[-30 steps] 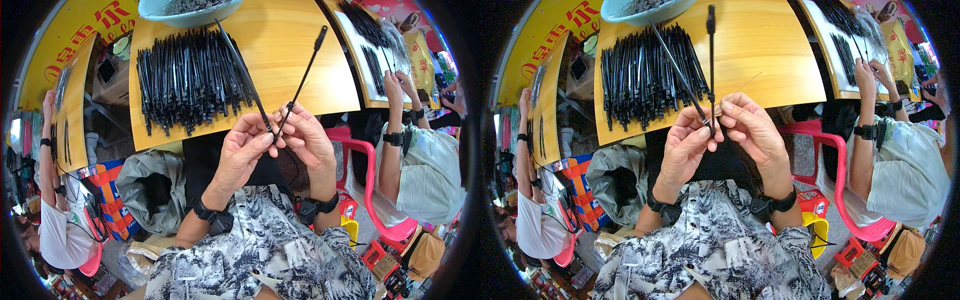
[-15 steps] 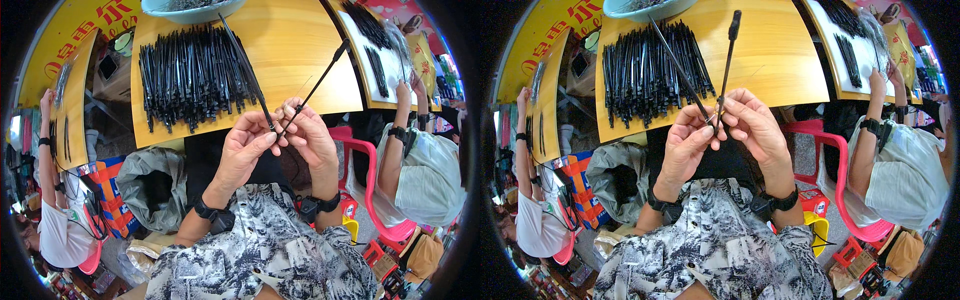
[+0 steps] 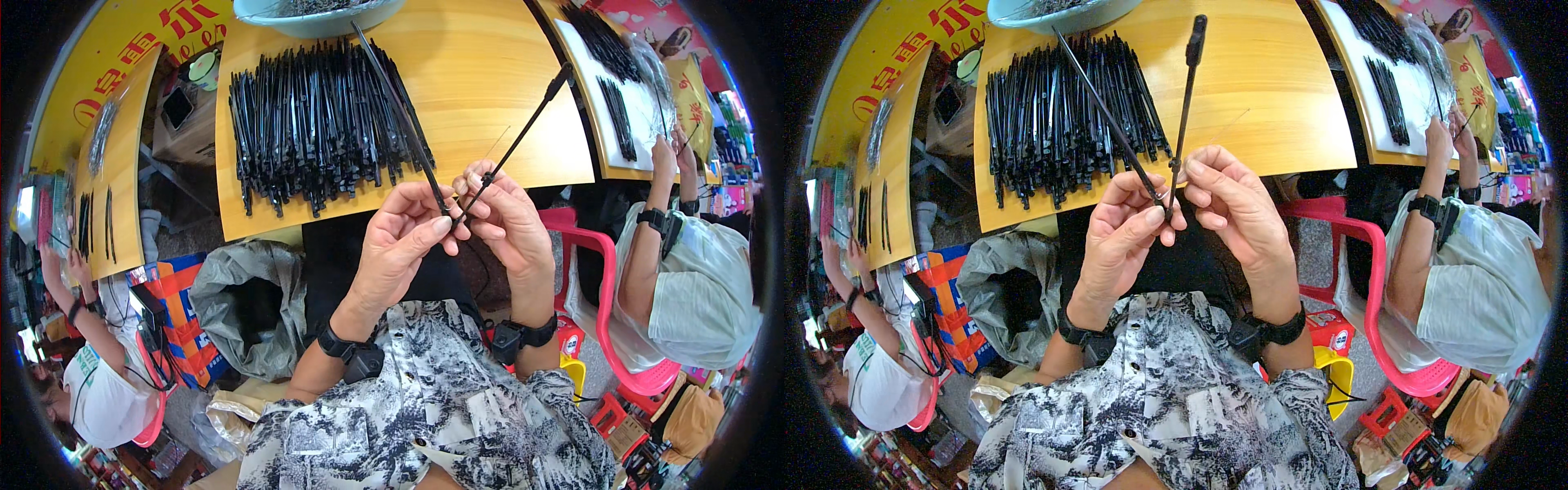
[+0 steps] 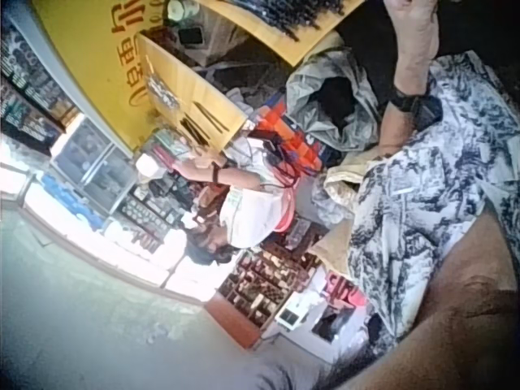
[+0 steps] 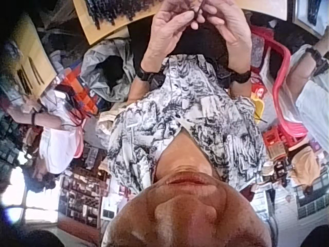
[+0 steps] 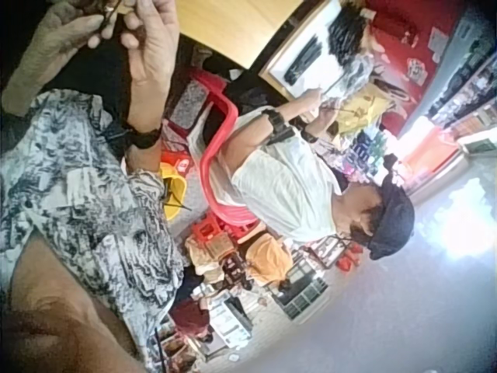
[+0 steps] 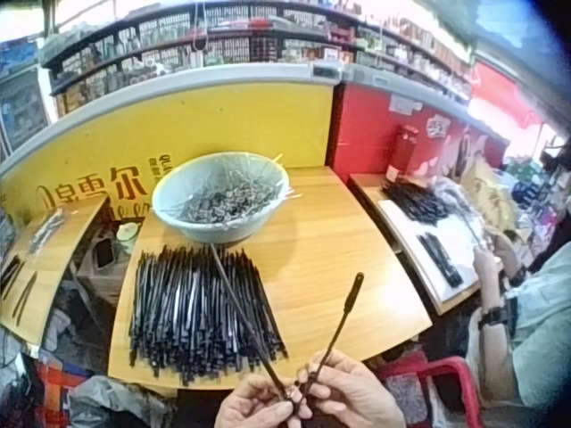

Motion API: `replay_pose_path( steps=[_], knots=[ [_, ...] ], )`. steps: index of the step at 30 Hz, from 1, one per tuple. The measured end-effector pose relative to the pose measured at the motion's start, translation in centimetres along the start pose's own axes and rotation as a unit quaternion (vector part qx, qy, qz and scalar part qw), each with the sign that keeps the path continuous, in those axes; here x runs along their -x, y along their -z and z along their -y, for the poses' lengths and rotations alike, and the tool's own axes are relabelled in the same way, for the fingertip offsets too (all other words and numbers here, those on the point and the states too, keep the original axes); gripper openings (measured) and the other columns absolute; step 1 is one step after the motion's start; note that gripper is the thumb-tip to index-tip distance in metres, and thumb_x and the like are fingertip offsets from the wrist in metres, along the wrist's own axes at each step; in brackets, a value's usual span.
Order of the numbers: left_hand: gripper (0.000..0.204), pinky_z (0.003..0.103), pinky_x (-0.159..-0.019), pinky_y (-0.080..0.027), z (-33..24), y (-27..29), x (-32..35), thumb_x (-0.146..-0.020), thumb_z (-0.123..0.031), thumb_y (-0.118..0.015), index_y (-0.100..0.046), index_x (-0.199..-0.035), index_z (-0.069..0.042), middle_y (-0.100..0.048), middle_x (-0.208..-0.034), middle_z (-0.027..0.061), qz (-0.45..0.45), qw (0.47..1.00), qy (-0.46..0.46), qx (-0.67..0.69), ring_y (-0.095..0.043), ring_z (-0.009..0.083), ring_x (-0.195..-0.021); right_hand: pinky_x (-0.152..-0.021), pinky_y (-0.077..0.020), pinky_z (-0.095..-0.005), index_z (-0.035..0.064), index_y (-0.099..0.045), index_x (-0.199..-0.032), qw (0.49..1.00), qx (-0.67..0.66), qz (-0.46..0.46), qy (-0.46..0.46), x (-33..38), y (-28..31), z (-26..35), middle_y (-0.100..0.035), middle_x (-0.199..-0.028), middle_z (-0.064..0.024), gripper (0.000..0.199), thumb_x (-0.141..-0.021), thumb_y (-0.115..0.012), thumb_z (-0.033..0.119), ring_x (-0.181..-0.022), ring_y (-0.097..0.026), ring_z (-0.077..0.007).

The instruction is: The person picks up a black plastic strip and a thin metal wire, threads the wire through the strip, and places it on a pile. After repeating this several times, they gather the assembled pieces into a bundle and place them into a large bag.

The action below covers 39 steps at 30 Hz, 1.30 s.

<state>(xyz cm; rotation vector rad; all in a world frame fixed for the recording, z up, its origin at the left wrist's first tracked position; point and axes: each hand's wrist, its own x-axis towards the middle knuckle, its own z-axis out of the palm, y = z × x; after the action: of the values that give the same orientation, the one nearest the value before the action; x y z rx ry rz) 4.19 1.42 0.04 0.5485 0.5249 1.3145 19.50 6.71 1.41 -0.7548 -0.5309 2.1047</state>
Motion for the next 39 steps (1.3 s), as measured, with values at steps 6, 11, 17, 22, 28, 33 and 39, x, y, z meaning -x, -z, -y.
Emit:
replay_pose_path(
  steps=[6, 11, 17, 22, 28, 33, 39],
  knots=[
    [0.022, 0.023, -0.065, -0.049, 0.1, -0.1, 0.0, -0.085, -0.001, -0.054, -0.049, -0.107, 0.000, -0.058, -0.095, 0.0094, -0.009, 1.000, -0.001, -0.006, -0.059, 0.0164, -0.081, -0.039, -0.0313, -0.0113, 0.0060, -0.052, -0.091, 0.999, 0.025, -0.022, 0.022, 0.1, 0.5, -0.1, -0.054, -0.081, -0.0011, 0.009, -0.087, -0.057, 0.012, -0.060, -0.044, -0.0014],
    [0.017, 0.021, -0.053, -0.045, 0.1, 0.1, -0.1, -0.085, -0.007, -0.057, -0.052, -0.100, -0.001, -0.059, -0.087, 0.0079, -0.065, 0.997, 0.015, -0.033, -0.059, 0.0145, -0.071, -0.039, -0.0306, -0.0125, 0.0046, -0.052, -0.095, 0.983, 0.148, -0.049, 0.094, 0.9, -0.5, 0.3, -0.056, -0.082, -0.0030, 0.011, -0.087, -0.055, 0.012, -0.057, -0.044, -0.0022],
    [0.015, 0.019, -0.048, -0.041, 0.0, 0.2, -0.1, -0.083, -0.009, -0.061, -0.055, -0.093, 0.000, -0.059, -0.083, 0.0050, -0.141, 0.968, 0.014, -0.206, -0.058, 0.0111, -0.067, -0.039, -0.0318, -0.0138, 0.0032, -0.051, -0.101, 0.982, 0.158, -0.038, 0.095, 0.9, -0.4, 1.1, -0.058, -0.082, -0.0053, 0.017, -0.089, -0.051, 0.015, -0.053, -0.044, -0.0030],
    [0.011, 0.019, -0.050, -0.041, 0.2, 0.6, -0.2, -0.083, -0.008, -0.059, -0.055, -0.091, -0.001, -0.056, -0.079, 0.0023, -0.137, 0.967, 0.026, -0.213, -0.053, 0.0084, -0.062, -0.041, -0.0344, -0.0154, 0.0037, -0.053, -0.099, 0.964, 0.203, -0.078, 0.156, 1.4, -1.3, 2.8, -0.057, -0.080, -0.0031, 0.021, -0.089, -0.054, 0.022, -0.053, -0.044, -0.0035],
    [0.008, 0.019, -0.049, -0.040, 0.0, -0.3, -1.1, -0.084, -0.009, -0.056, -0.054, -0.088, -0.004, -0.054, -0.075, 0.0004, -0.121, 0.982, 0.064, -0.127, -0.050, 0.0067, -0.060, -0.043, -0.0359, -0.0160, 0.0061, -0.054, -0.086, 0.966, 0.205, -0.077, 0.140, 0.4, -0.1, 2.7, -0.051, -0.070, 0.0013, 0.014, -0.087, -0.058, 0.020, -0.053, -0.046, -0.0032],
    [0.010, 0.017, -0.046, -0.037, -0.4, -0.7, -2.1, -0.083, -0.011, -0.059, -0.054, -0.089, -0.005, -0.053, -0.074, -0.0014, -0.091, 0.984, 0.117, -0.099, -0.049, 0.0042, -0.060, -0.046, -0.0419, -0.0177, 0.0068, -0.054, -0.089, 0.979, 0.166, -0.062, 0.100, -0.1, 0.3, 2.2, -0.052, -0.070, 0.0011, 0.013, -0.086, -0.060, 0.018, -0.056, -0.051, -0.0049],
    [0.007, 0.017, -0.042, -0.035, 0.2, -0.4, -2.6, -0.083, -0.009, -0.059, -0.053, -0.087, -0.007, -0.054, -0.075, -0.0012, -0.062, 0.985, 0.128, -0.095, -0.049, 0.0054, -0.058, -0.054, -0.0458, -0.0186, 0.0061, -0.054, -0.094, 0.977, 0.175, -0.057, 0.109, -0.1, 0.8, 2.3, -0.054, -0.074, 0.0005, 0.014, -0.086, -0.059, 0.016, -0.064, -0.054, -0.0059]
  ],
)
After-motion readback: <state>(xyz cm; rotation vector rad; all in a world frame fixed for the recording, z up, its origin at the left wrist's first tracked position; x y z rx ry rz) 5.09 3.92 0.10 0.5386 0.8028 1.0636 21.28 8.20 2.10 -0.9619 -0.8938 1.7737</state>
